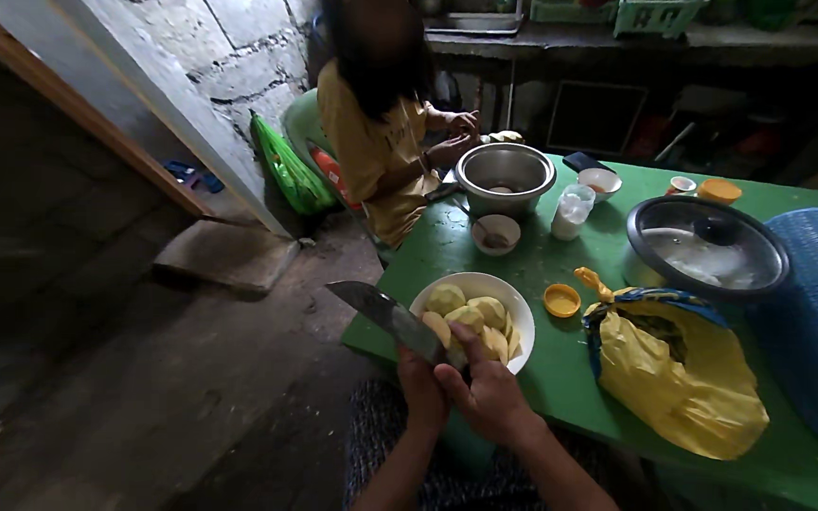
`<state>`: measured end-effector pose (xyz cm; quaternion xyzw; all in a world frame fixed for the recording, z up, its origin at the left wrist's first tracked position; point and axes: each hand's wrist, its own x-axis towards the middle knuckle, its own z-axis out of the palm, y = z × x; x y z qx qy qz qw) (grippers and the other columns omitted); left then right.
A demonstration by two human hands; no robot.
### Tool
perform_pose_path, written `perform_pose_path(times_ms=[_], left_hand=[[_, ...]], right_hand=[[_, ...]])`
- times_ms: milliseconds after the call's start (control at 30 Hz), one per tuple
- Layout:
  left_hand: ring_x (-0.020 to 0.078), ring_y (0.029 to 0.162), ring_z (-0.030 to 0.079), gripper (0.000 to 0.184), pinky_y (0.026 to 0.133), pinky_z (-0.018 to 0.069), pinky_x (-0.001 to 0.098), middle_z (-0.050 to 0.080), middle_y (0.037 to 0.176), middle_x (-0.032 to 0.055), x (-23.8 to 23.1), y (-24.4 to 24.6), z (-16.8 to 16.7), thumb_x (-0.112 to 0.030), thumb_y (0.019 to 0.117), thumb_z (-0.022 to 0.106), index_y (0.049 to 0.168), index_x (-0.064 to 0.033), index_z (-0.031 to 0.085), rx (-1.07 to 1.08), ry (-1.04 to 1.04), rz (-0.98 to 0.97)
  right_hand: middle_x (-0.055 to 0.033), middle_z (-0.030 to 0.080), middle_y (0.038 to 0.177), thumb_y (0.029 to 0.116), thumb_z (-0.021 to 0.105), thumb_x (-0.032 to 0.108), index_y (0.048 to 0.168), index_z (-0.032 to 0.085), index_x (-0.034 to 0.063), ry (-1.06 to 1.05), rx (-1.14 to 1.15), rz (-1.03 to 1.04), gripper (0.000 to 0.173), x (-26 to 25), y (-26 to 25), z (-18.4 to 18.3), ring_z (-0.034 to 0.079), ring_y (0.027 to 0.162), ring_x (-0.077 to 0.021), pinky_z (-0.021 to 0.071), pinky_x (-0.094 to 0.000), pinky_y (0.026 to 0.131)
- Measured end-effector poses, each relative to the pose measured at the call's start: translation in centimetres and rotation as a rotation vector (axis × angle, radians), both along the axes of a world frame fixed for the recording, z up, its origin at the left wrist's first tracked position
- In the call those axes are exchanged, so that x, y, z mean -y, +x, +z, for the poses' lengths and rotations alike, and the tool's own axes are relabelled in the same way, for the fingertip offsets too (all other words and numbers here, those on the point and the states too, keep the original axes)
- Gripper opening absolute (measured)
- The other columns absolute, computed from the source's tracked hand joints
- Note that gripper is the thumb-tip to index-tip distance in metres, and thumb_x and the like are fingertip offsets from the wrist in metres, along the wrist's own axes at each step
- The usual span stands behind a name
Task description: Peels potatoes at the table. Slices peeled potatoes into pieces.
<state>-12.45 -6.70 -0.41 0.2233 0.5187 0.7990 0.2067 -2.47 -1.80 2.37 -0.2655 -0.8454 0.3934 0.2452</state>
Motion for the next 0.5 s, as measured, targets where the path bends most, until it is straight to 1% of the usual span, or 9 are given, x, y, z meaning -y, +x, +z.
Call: perform_pose_path(times_ms=[33,100,167,233,300,367,400,467,500], left_hand=[[0.0052,0.104,0.063,0.038,0.093,0.0549,0.0257,0.063,0.115,0.0063,0.2,0.0,0.1,-0.011,0.1048,0.036,0.139,0.0071,0.038,0.020,-0.020,-0.034],[0.0071,0.096,0.066,0.028,0.087,0.0573,0.0272,0.067,0.105,0.0038,0.7,0.0,0.7,-0.011,0.1063,0.038,0.129,0.0003,0.050,0.147,-0.051,-0.122],[0.0098,0.088,0.069,0.027,0.078,0.0598,0.0296,0.070,0.095,0.0027,0.7,-0.2,1.3,-0.017,0.1086,0.035,0.117,-0.0074,0.058,0.357,-0.020,-0.214],[0.0133,0.087,0.070,0.031,0.077,0.0607,0.0329,0.070,0.094,0.0050,0.6,-0.6,1.7,-0.023,0.1097,0.032,0.113,-0.0079,0.059,0.485,0.026,-0.299],[0.0161,0.088,0.070,0.032,0.078,0.0604,0.0356,0.070,0.096,0.0076,0.5,-0.7,1.6,-0.025,0.1095,0.035,0.115,-0.0064,0.059,0.519,0.050,-0.342],[0.0122,0.088,0.069,0.027,0.079,0.0598,0.0319,0.070,0.096,0.0051,0.7,0.0,1.5,-0.019,0.1091,0.035,0.115,-0.0059,0.058,0.445,0.024,-0.270],[0.0084,0.088,0.067,0.023,0.079,0.0586,0.0283,0.068,0.096,0.0034,0.8,0.7,1.1,-0.012,0.1066,0.037,0.118,-0.0041,0.055,0.333,-0.014,-0.183],[0.0028,0.097,0.063,0.035,0.088,0.0545,0.0227,0.062,0.108,0.0070,0.7,1.8,0.4,-0.008,0.1035,0.040,0.134,0.0094,0.042,0.045,-0.080,-0.029],[0.0016,0.098,0.062,0.039,0.090,0.0543,0.0222,0.061,0.109,0.0062,0.5,1.9,0.1,-0.012,0.1039,0.039,0.135,0.0113,0.037,-0.036,-0.074,0.005]], right_hand=[[-0.0074,0.067,0.068,0.1004,0.037,0.068,0.154,0.044,0.0089,0.047,0.002,-0.025,0.080,0.0,0.0,-0.1,0.065,0.059,-0.0255,0.0550,-0.0511,0.055],[-0.0078,0.068,0.067,0.0991,0.039,0.069,0.147,0.051,0.0035,0.197,0.001,-0.084,0.082,-0.1,0.1,-0.4,0.067,0.057,-0.0264,0.0543,-0.0495,0.050],[-0.0084,0.070,0.071,0.0980,0.041,0.069,0.143,0.056,0.0023,0.300,0.017,-0.110,0.082,-0.4,0.2,-0.6,0.068,0.059,-0.0262,0.0545,-0.0488,0.050],[-0.0086,0.070,0.070,0.0970,0.044,0.069,0.138,0.059,0.0007,0.389,-0.006,-0.113,0.081,-1.0,0.3,-0.9,0.067,0.056,-0.0258,0.0538,-0.0474,0.048],[-0.0077,0.069,0.068,0.0956,0.044,0.071,0.136,0.059,-0.0001,0.437,-0.032,-0.107,0.083,-1.6,0.4,-1.3,0.066,0.054,-0.0250,0.0525,-0.0461,0.045],[-0.0070,0.068,0.067,0.0961,0.042,0.072,0.145,0.052,-0.0003,0.384,-0.020,-0.094,0.087,-1.4,0.4,-1.1,0.065,0.053,-0.0250,0.0519,-0.0460,0.045],[-0.0074,0.068,0.067,0.0974,0.040,0.071,0.149,0.048,0.0015,0.313,0.001,-0.081,0.087,-1.1,0.3,-0.8,0.066,0.055,-0.0257,0.0526,-0.0472,0.047],[-0.0096,0.070,0.074,0.1000,0.037,0.069,0.152,0.047,0.0063,0.141,0.013,-0.047,0.082,-0.6,0.0,-0.3,0.068,0.062,-0.0274,0.0554,-0.0508,0.056],[-0.0098,0.071,0.075,0.1007,0.036,0.068,0.151,0.049,0.0072,0.082,-0.006,-0.034,0.080,-0.6,-0.1,-0.2,0.069,0.064,-0.0271,0.0561,-0.0515,0.057]])
